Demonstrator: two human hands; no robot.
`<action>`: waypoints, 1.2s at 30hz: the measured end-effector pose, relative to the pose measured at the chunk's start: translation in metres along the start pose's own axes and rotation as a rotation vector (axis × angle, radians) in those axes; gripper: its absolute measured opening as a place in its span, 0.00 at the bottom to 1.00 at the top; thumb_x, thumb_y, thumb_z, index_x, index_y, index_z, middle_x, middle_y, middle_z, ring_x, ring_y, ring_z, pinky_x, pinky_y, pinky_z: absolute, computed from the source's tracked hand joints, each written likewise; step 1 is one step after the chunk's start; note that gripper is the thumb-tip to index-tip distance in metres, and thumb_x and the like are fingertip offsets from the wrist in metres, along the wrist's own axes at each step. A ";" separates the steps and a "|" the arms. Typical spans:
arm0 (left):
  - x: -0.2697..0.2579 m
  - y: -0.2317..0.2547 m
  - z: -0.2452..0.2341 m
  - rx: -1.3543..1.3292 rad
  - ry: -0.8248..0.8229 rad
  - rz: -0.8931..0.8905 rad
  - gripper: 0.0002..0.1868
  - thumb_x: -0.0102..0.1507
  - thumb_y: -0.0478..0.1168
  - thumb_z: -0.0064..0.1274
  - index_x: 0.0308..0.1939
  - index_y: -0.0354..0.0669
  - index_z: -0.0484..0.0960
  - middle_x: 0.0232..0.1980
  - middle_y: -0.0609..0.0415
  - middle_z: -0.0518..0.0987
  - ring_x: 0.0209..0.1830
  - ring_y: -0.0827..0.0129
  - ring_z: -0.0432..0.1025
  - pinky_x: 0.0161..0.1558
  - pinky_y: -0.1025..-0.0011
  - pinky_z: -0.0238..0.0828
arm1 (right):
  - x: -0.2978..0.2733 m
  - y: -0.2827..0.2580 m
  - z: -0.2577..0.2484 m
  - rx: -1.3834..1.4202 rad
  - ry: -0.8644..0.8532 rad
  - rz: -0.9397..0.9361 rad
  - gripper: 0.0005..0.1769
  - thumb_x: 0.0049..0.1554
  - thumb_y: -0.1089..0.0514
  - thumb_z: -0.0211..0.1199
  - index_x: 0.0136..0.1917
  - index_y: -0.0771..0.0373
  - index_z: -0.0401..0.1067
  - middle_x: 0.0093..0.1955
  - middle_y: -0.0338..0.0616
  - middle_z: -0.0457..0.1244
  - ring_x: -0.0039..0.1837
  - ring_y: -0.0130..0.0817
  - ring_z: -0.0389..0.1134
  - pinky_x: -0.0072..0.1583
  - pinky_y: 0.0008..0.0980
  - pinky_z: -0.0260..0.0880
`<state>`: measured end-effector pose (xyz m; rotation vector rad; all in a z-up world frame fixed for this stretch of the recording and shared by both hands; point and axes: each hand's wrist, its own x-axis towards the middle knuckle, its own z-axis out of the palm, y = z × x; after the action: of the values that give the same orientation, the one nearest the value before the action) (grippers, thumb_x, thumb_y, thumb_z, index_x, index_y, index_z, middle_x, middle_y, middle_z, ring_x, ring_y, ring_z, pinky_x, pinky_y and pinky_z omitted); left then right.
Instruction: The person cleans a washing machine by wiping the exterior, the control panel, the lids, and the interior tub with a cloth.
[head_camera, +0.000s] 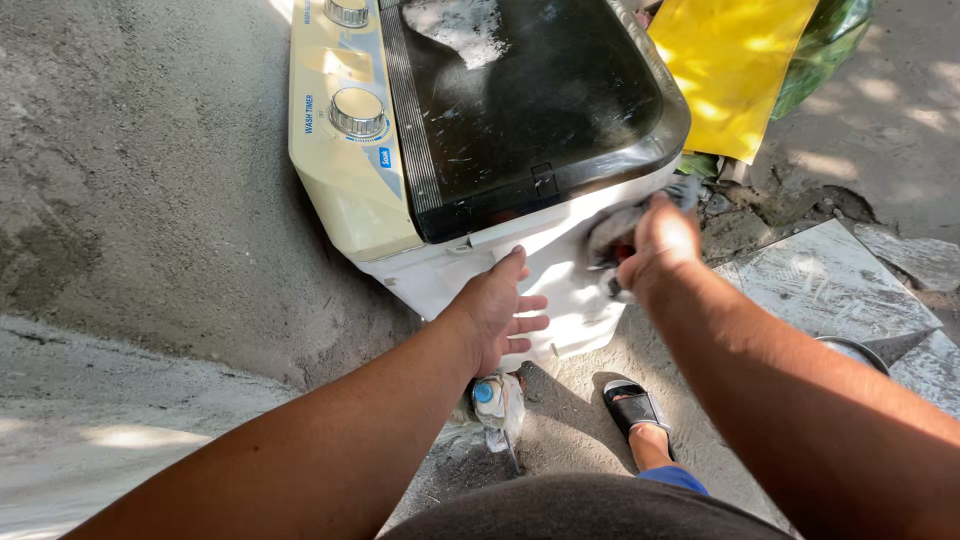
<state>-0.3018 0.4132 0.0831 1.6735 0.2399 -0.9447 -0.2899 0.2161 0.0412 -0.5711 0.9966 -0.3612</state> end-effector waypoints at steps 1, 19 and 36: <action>-0.002 -0.001 -0.001 -0.018 0.019 0.009 0.39 0.68 0.64 0.28 0.79 0.52 0.52 0.75 0.41 0.67 0.73 0.51 0.67 0.72 0.49 0.57 | -0.008 0.007 0.001 -0.029 -0.070 -0.144 0.25 0.63 0.52 0.54 0.73 0.51 0.61 0.64 0.42 0.67 0.64 0.36 0.69 0.67 0.40 0.67; -0.054 -0.042 -0.065 -0.132 0.200 0.061 0.36 0.69 0.62 0.33 0.76 0.46 0.60 0.73 0.42 0.71 0.70 0.50 0.69 0.73 0.49 0.57 | -0.100 0.105 0.024 -1.165 -0.258 -0.849 0.53 0.63 0.53 0.56 0.80 0.71 0.19 0.72 0.79 0.47 0.66 0.67 0.62 0.66 0.47 0.65; -0.046 -0.064 -0.006 -0.491 -0.051 -0.205 0.41 0.68 0.75 0.21 0.72 0.56 0.65 0.71 0.43 0.69 0.66 0.50 0.66 0.72 0.45 0.45 | -0.117 0.061 -0.071 -0.360 -0.869 -0.073 0.28 0.60 0.54 0.57 0.72 0.62 0.59 0.58 0.50 0.66 0.57 0.38 0.71 0.59 0.38 0.76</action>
<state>-0.3677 0.4542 0.0686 1.1869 0.5694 -0.9828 -0.4086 0.3065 0.0545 -0.9795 0.1930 0.0276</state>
